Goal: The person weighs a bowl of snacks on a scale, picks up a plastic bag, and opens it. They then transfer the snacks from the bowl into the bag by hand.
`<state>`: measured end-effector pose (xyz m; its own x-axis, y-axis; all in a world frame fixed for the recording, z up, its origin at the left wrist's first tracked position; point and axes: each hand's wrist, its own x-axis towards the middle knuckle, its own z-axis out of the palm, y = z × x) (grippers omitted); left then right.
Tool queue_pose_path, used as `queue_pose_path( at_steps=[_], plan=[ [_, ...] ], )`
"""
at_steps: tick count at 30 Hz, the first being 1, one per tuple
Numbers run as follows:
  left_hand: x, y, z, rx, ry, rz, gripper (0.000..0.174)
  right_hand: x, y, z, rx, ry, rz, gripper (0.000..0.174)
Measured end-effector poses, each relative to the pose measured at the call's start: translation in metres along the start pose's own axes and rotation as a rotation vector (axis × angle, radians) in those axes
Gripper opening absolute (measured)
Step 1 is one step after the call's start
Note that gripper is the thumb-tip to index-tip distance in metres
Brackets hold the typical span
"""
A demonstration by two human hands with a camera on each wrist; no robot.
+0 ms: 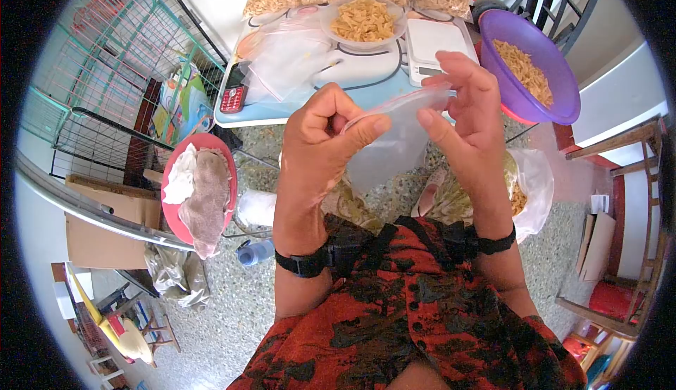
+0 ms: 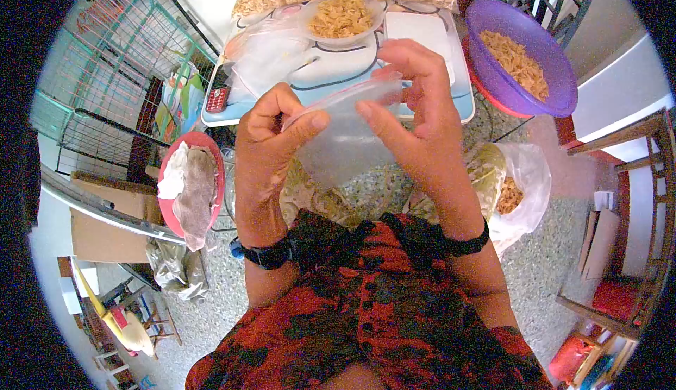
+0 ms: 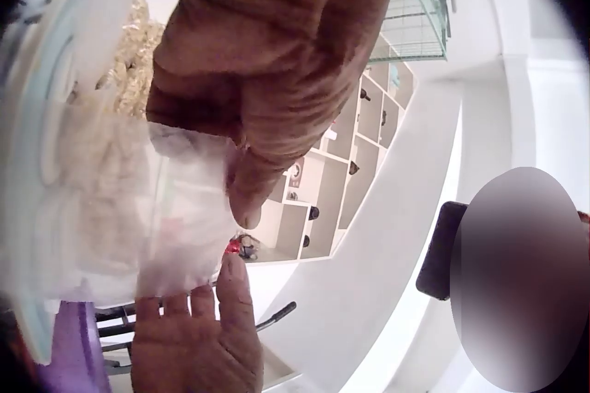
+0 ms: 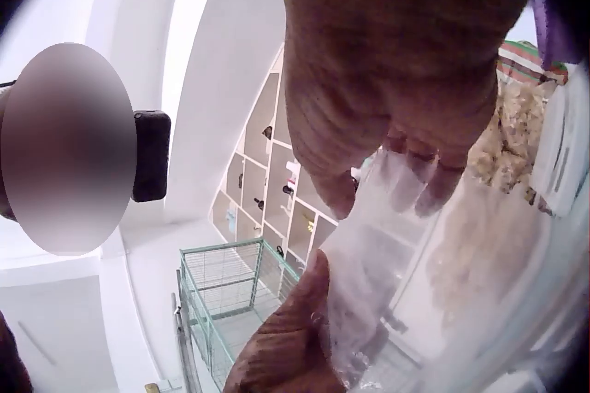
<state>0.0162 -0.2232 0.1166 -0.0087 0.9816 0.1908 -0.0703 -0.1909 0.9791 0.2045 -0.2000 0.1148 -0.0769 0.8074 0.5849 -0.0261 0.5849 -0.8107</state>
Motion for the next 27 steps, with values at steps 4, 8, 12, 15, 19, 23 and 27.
queue_pose_path(
  at_steps=[4, 8, 12, 15, 19, 23, 27],
  plan=[
    [0.001, -0.001, 0.002, -0.018, -0.031, 0.066, 0.027, 0.002, -0.009, -0.005, -0.267, -0.15, -0.105, 0.032],
    [-0.001, 0.002, 0.004, -0.041, -0.068, 0.081, 0.028, 0.0, -0.003, -0.002, -0.291, -0.162, -0.138, 0.023],
    [-0.002, -0.001, 0.002, -0.004, -0.083, 0.025, 0.024, 0.001, -0.004, 0.0, -0.295, -0.12, -0.161, 0.017],
    [-0.003, 0.006, 0.003, -0.045, -0.095, -0.025, 0.023, 0.001, -0.001, 0.0, -0.322, -0.078, -0.197, 0.017],
    [-0.003, 0.004, 0.003, -0.124, -0.139, -0.081, 0.022, 0.001, 0.002, -0.003, -0.429, -0.092, -0.25, 0.016],
    [-0.002, 0.002, -0.004, -0.055, -0.224, -0.21, 0.016, -0.006, 0.005, -0.002, -0.319, -0.115, -0.087, 0.016],
    [-0.001, -0.005, 0.0, 0.001, -0.124, -0.153, 0.014, -0.009, 0.005, 0.004, -0.218, -0.042, 0.02, 0.021]
  ],
)
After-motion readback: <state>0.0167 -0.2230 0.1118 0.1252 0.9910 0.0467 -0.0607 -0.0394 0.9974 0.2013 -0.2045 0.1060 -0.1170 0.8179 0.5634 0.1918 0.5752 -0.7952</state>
